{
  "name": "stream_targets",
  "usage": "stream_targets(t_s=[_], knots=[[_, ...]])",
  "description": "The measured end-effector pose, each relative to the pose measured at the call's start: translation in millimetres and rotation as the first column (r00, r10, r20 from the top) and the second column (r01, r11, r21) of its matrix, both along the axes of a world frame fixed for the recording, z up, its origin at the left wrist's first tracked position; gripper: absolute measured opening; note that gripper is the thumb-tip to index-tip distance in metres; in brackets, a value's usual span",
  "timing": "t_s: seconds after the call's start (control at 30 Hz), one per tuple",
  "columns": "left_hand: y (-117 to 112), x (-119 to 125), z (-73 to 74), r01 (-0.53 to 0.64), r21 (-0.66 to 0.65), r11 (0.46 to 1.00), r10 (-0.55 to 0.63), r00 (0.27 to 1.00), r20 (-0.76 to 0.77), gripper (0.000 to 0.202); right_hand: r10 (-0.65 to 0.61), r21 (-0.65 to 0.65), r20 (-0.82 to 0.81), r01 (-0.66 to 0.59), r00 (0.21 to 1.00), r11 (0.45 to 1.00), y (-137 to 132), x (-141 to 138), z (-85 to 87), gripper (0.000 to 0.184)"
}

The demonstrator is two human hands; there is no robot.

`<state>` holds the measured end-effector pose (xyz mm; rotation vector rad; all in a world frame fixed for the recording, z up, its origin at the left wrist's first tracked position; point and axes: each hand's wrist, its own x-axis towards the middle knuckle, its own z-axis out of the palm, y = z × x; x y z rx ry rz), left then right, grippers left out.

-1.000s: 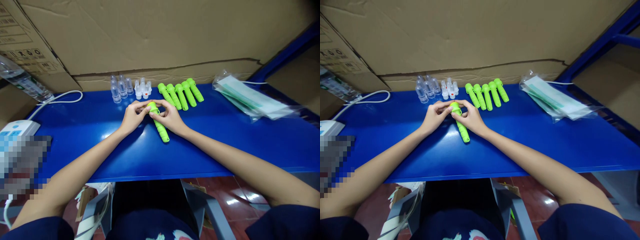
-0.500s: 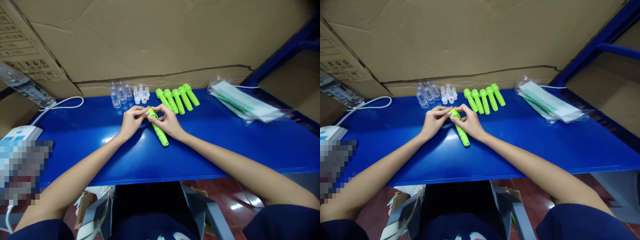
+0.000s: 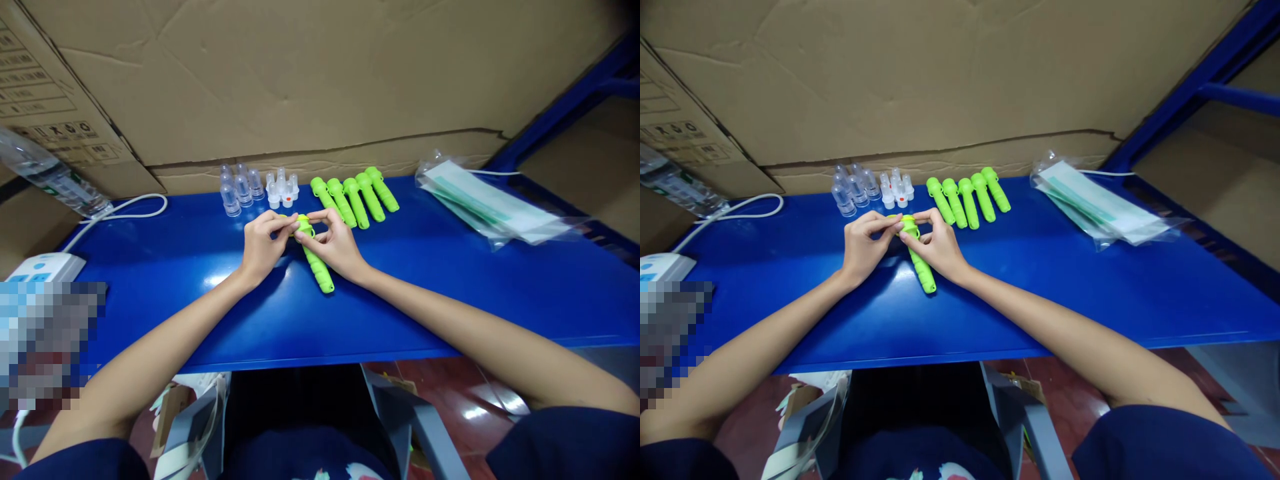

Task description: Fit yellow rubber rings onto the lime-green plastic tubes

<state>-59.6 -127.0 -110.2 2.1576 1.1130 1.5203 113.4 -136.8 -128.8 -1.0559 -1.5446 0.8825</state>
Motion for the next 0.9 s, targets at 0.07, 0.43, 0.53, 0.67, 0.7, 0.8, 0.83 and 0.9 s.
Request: stream_targets(t_s=[0.07,0.43,0.53,0.67,0.7,0.8,0.83,0.9], knots=[[-0.3,0.1,0.2,-0.006,-0.002,1.000,0.006,1.000,-0.007,0.013,0.004,-0.011,-0.007,-0.004,1.000,1.000,1.5,0.5,-1.0,0.060],[7.5,-6.9,-0.7,0.046,-0.003,0.999,-0.046,0.999,-0.004,0.020,0.148,-0.188,-0.190,-0.184,0.970,0.965,9.1,0.4,0.3,0.065],[6.8,-7.8,0.9,0.035,-0.023,0.999,-0.035,0.999,0.015,0.015,0.202,-0.225,-0.180,-0.240,0.963,0.944,7.9,1.8,1.9,0.063],[6.3,-7.9,1.9,0.052,-0.070,0.996,-0.048,0.997,0.059,0.012,0.231,-0.176,-0.145,-0.254,0.962,0.951,6.9,3.5,1.3,0.064],[6.5,-7.6,1.6,0.059,-0.094,0.994,-0.051,0.995,0.080,0.011,0.232,-0.161,-0.132,-0.252,0.964,0.954,6.6,3.5,0.8,0.063],[7.6,-6.6,0.6,0.075,-0.177,0.981,-0.052,0.990,0.129,0.012,0.215,-0.129,-0.106,-0.228,0.971,0.965,5.6,2.8,-0.9,0.059],[7.9,-6.4,0.6,0.083,-0.200,0.976,-0.056,0.989,0.138,0.012,0.206,-0.127,-0.104,-0.219,0.973,0.968,5.3,2.4,-1.5,0.059],[8.6,-6.3,1.2,0.101,-0.225,0.969,-0.068,0.986,0.150,0.013,0.189,-0.134,-0.109,-0.203,0.976,0.970,5.0,1.9,-2.5,0.060]])
